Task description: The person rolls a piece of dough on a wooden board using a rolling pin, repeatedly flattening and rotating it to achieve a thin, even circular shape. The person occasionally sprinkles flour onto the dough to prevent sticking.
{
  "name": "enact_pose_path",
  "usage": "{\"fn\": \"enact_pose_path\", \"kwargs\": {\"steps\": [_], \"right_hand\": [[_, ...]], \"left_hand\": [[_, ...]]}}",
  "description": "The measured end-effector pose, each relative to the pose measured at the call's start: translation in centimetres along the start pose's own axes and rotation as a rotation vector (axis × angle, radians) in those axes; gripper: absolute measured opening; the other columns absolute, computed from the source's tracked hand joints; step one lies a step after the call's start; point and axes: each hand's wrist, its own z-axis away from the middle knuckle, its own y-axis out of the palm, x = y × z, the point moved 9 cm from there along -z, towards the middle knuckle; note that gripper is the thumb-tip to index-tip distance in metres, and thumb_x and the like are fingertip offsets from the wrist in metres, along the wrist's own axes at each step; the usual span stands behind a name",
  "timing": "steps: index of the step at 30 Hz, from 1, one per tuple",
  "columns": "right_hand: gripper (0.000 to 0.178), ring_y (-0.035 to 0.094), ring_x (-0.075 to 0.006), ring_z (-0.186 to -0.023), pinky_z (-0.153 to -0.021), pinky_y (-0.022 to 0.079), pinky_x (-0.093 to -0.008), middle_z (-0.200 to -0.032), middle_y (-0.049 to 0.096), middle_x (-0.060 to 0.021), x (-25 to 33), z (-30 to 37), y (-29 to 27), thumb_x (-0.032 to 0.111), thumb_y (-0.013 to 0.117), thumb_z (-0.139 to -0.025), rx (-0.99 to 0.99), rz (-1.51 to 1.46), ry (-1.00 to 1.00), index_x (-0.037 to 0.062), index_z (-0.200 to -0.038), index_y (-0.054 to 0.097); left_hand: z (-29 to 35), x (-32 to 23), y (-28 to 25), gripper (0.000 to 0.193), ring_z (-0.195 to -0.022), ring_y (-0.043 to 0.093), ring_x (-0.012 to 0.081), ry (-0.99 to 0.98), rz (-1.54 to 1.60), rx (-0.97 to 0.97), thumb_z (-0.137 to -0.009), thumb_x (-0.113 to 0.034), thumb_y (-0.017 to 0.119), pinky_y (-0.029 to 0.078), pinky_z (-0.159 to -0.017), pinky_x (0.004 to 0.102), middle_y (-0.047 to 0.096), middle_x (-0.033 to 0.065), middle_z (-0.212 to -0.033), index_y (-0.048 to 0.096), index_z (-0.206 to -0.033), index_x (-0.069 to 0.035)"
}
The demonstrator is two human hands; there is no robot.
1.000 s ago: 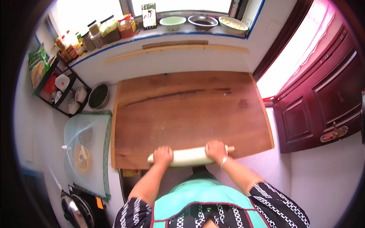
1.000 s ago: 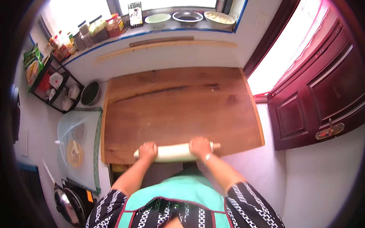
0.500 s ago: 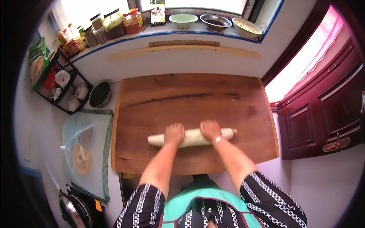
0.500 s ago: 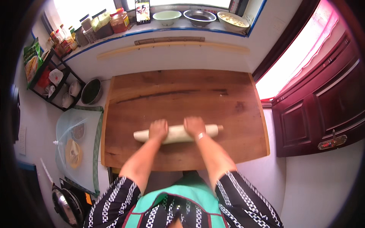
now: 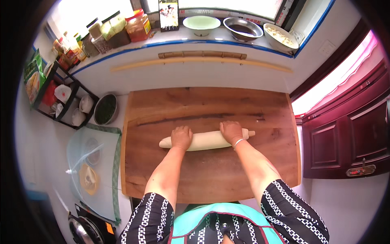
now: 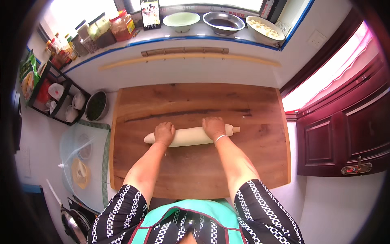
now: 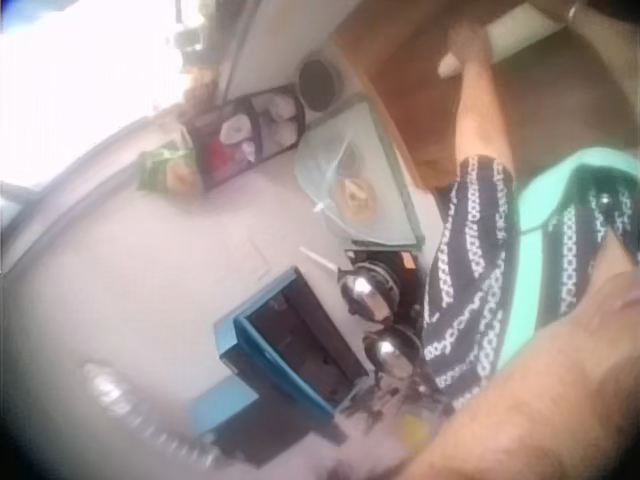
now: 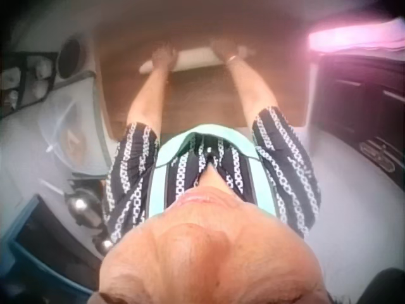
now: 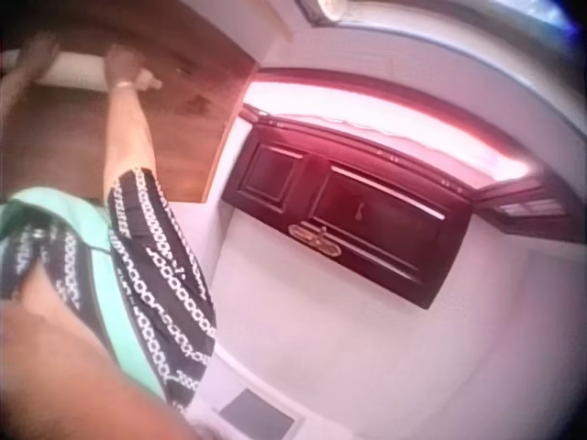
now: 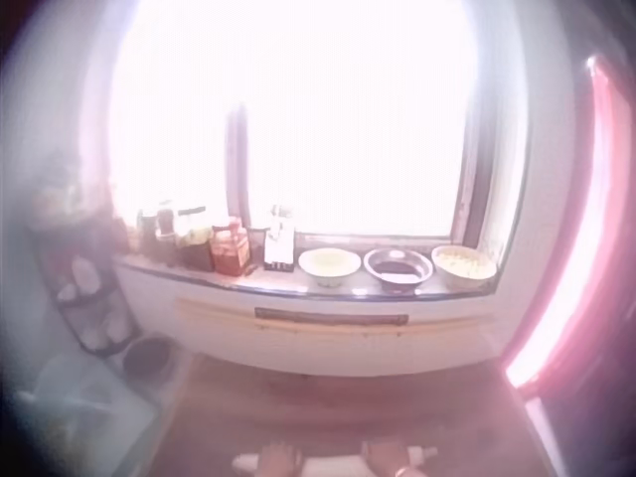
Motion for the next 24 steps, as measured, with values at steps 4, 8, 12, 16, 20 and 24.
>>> {"fn": "enact_pose_path", "kwargs": {"steps": [4,8,12,16,20,24], "right_hand": [[0.025,0.055,-0.0258,-0.111,-0.100,0.036,-0.0446,-0.108,0.065,-0.0068,-0.2,5.6,-1.6,0.022,0.053,-0.084,-0.396,-0.008,-0.070,0.0117,-0.103,0.065],[0.026,0.055,-0.0265,-0.112,-0.100,0.036,-0.0451,-0.108,0.064,-0.0055,-1.3,1.3,-1.4,0.023,0.052,-0.084,-0.353,-0.093,-0.114,0.0129,-0.104,0.065],[0.020,0.058,-0.0271,-0.107,-0.093,0.041,-0.0442,-0.103,0.066,-0.0066,-6.0,-11.9,2.1,0.022,0.053,-0.086,0.215,-0.260,0.228,0.0104,-0.099,0.065],[0.019,0.059,-0.0274,-0.103,-0.091,0.040,-0.0457,-0.094,0.067,-0.0080,-4.5,-7.6,-2.0,0.022,0.058,-0.083,-0.450,-0.120,-0.090,0.0087,-0.095,0.064],[0.022,0.062,-0.0331,-0.091,-0.082,0.046,-0.0487,-0.089,0.068,-0.0114,-4.3,-11.9,-1.0,0.024,0.053,-0.085,-0.199,-0.200,-0.032,0.0079,-0.079,0.067],[0.045,0.063,-0.0386,-0.087,-0.081,0.049,-0.0485,-0.090,0.069,-0.0180,-7.6,-16.6,1.2,0.032,0.039,-0.091,0.104,-0.106,0.136,0.0019,-0.077,0.069]], "left_hand": [[4.0,0.2,-0.6,0.040,-0.123,0.043,0.0336,0.044,-0.007,-0.239,-0.085,-0.023,0.054,0.027,-0.107,0.0515,0.052,0.0125,-0.125,0.055,-0.124,-0.012],[0.2,0.9,0.0,0.031,-0.116,0.049,0.0337,-0.006,-0.033,-0.181,-0.086,-0.024,0.053,0.035,-0.099,0.0507,0.058,0.0133,-0.117,0.062,-0.113,-0.012],[-10.9,3.7,-0.9,0.019,-0.091,0.059,0.0338,-0.120,-0.028,-0.124,-0.085,-0.024,0.054,0.045,-0.079,0.0472,0.065,0.0129,-0.090,0.065,-0.089,-0.008],[-7.0,3.4,-2.2,0.026,-0.106,0.054,0.0328,0.023,-0.123,-0.383,-0.085,-0.026,0.055,0.040,-0.089,0.0489,0.060,0.0145,-0.112,0.064,-0.103,-0.009],[-10.9,6.3,-1.4,0.027,-0.097,0.060,0.0357,-0.105,-0.130,-0.190,-0.087,-0.025,0.051,0.046,-0.088,0.0470,0.066,0.0143,-0.107,0.067,-0.101,-0.009],[-17.3,7.4,0.5,0.040,-0.090,0.065,0.0359,-0.180,-0.148,0.161,-0.092,-0.029,0.038,0.050,-0.082,0.0475,0.069,0.0163,-0.101,0.071,-0.090,-0.005]]}}
